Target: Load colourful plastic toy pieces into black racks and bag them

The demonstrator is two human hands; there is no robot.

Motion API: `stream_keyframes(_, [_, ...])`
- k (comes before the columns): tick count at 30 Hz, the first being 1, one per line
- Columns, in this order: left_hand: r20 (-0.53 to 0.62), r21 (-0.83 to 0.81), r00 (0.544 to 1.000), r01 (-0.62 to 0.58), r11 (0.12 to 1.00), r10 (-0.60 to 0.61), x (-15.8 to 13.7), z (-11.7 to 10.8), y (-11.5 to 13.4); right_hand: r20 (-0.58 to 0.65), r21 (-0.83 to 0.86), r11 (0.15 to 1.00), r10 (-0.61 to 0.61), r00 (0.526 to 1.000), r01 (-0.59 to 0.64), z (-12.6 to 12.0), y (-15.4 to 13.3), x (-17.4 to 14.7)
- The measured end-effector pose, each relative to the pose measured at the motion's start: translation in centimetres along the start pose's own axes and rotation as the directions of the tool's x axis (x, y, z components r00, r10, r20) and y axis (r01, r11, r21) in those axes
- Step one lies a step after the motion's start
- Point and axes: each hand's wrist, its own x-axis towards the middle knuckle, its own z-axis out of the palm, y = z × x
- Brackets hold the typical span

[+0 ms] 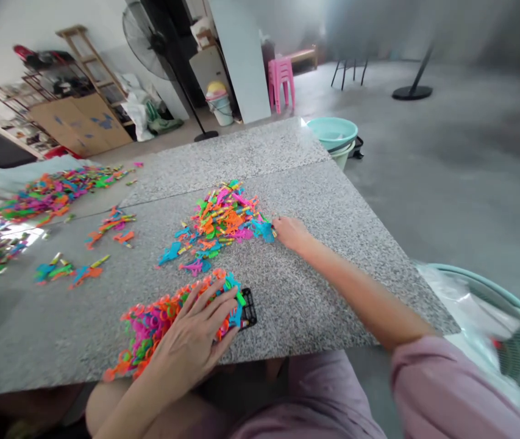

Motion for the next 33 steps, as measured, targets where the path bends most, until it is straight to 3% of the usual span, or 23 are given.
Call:
stream_keyframes(2, [0.027,-0.002,1.0,0.008,1.0,-0.008,0.0,0.0,0.1,-0.036,0.164,0.985,0.067,0.997,-0.06,0.4,-0.4,-3.3])
stream_keyframes(4, [0.043,-0.001,0.999,0.012,1.0,-0.012,0.1,0.0,0.2,-0.019,0.42,0.897,0.158,0.987,-0.135,1.2,-1.6,-7.1])
stream_keyframes(6, [0.046,0.001,0.999,0.009,1.0,-0.009,0.3,0.1,0.2,0.071,0.708,0.68,0.201,0.977,-0.191,2.5,-3.7,-10.8])
stream_keyframes(9, [0.048,0.002,0.999,0.012,1.0,-0.012,0.4,0.2,0.2,0.153,0.957,0.229,0.134,0.979,-0.181,5.0,-7.5,-14.6])
stream_keyframes(11, [0.052,-0.001,0.998,0.017,1.0,-0.017,0.4,0.2,0.3,0.143,0.986,0.069,0.102,0.984,-0.151,6.5,-9.6,-15.8])
stream_keyframes(12, [0.052,-0.005,0.999,0.016,1.0,-0.016,0.5,0.1,0.3,0.139,0.988,0.06,0.094,0.986,-0.145,7.0,-10.3,-16.0])
stream_keyframes(14, [0.043,-0.016,0.999,0.014,1.0,-0.014,0.5,0.1,0.3,0.123,0.978,0.155,0.1,0.987,-0.138,7.6,-11.2,-15.9])
stream_keyframes(19, [0.022,-0.034,1.0,0.01,0.999,-0.009,0.5,0.1,0.3,-0.014,0.808,0.584,0.141,0.99,-0.072,7.1,-11.3,-15.2])
stream_keyframes(21, [0.016,-0.041,1.0,0.011,0.999,-0.01,0.5,0.2,0.2,-0.041,0.705,0.706,0.137,0.99,-0.068,6.9,-11.2,-15.2])
stream_keyframes(23, [0.018,-0.049,1.0,0.013,0.999,-0.012,0.5,0.2,0.2,-0.057,0.64,0.765,0.142,0.988,-0.073,6.9,-11.1,-15.3])
stream_keyframes(27, [0.028,-0.043,1.0,0.011,0.999,-0.01,0.4,0.2,0.2,-0.068,0.606,0.794,0.126,0.99,-0.059,7.0,-11.2,-15.3])
stream_keyframes(33, [0.006,-0.054,1.0,0.015,0.998,-0.015,0.2,0.3,0.0,0.004,0.441,0.898,-0.002,1.0,0.0,5.9,-11.4,-14.8])
